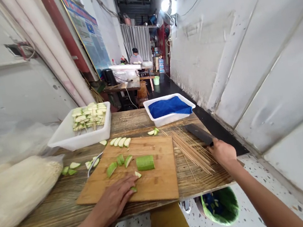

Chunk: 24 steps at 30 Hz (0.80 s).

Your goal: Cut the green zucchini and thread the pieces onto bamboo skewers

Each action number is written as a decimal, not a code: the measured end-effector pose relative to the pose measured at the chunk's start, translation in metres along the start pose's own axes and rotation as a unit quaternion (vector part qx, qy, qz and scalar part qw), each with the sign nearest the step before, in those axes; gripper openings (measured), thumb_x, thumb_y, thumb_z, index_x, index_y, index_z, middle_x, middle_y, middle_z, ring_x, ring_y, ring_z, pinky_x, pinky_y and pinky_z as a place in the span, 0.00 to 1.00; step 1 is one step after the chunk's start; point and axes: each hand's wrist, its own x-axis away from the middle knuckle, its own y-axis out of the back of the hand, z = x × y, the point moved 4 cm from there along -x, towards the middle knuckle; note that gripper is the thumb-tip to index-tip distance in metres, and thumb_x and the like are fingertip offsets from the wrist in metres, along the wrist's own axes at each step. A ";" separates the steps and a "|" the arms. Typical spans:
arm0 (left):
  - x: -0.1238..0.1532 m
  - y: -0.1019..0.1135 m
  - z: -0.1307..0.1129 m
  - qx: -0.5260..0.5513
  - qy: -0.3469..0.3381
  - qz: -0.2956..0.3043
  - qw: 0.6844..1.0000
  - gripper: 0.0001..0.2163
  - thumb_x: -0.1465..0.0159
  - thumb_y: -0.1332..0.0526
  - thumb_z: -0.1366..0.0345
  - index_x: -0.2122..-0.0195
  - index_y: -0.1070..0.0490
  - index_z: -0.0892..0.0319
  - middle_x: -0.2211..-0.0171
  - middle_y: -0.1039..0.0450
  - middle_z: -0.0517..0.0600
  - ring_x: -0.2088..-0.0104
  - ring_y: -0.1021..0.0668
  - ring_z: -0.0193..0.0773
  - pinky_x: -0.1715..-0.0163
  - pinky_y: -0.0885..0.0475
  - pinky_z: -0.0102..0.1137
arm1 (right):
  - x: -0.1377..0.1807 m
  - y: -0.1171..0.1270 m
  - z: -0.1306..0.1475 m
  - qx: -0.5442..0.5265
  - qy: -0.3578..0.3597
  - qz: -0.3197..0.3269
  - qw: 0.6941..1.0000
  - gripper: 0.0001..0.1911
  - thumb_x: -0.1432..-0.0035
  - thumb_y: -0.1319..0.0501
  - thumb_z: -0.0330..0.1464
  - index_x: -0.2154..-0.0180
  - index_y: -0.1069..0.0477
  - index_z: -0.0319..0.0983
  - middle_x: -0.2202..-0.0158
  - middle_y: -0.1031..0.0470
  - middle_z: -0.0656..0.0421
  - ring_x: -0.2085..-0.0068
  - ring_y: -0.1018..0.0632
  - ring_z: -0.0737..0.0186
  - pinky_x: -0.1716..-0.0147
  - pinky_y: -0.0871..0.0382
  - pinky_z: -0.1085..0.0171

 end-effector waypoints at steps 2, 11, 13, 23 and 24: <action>0.001 0.003 -0.003 -0.009 0.000 0.016 1.000 0.13 0.36 0.50 0.67 0.51 0.37 0.59 0.49 0.32 0.52 0.46 0.33 0.38 0.49 0.35 0.34 | -0.009 -0.006 0.003 -0.013 -0.003 0.005 1.000 0.16 0.43 0.46 0.43 0.63 0.32 0.37 0.69 0.23 0.51 0.66 0.22 0.53 0.76 0.36 0.64; -0.029 0.009 -0.014 -0.008 -0.001 0.072 0.997 0.13 0.35 0.52 0.67 0.52 0.34 0.58 0.52 0.30 0.52 0.48 0.34 0.40 0.50 0.36 0.37 | -0.026 -0.020 0.018 -0.063 -0.001 0.017 0.998 0.22 0.44 0.48 0.47 0.56 0.32 0.38 0.66 0.23 0.52 0.64 0.22 0.55 0.72 0.34 0.65; -0.030 0.009 -0.014 -0.005 0.005 0.073 0.997 0.12 0.35 0.53 0.67 0.54 0.34 0.59 0.52 0.31 0.52 0.50 0.33 0.39 0.50 0.36 0.37 | -0.026 -0.020 0.020 -0.064 -0.002 0.016 0.998 0.23 0.44 0.47 0.47 0.55 0.33 0.37 0.65 0.23 0.51 0.63 0.22 0.54 0.71 0.34 0.65; -0.024 0.008 -0.013 0.021 0.005 0.107 0.994 0.13 0.36 0.52 0.65 0.55 0.32 0.56 0.51 0.31 0.50 0.52 0.33 0.41 0.53 0.36 0.39 | 0.018 0.015 0.070 -0.062 0.097 -0.013 0.993 0.17 0.39 0.51 0.39 0.63 0.32 0.34 0.60 0.27 0.47 0.56 0.27 0.53 0.58 0.39 0.63; -0.022 0.008 -0.010 0.031 0.021 0.104 0.994 0.12 0.36 0.52 0.66 0.55 0.32 0.56 0.52 0.30 0.50 0.51 0.33 0.42 0.52 0.36 0.39 | 0.026 0.016 0.080 -0.065 0.116 -0.003 0.991 0.16 0.39 0.50 0.40 0.66 0.31 0.35 0.62 0.27 0.48 0.57 0.27 0.55 0.59 0.38 0.64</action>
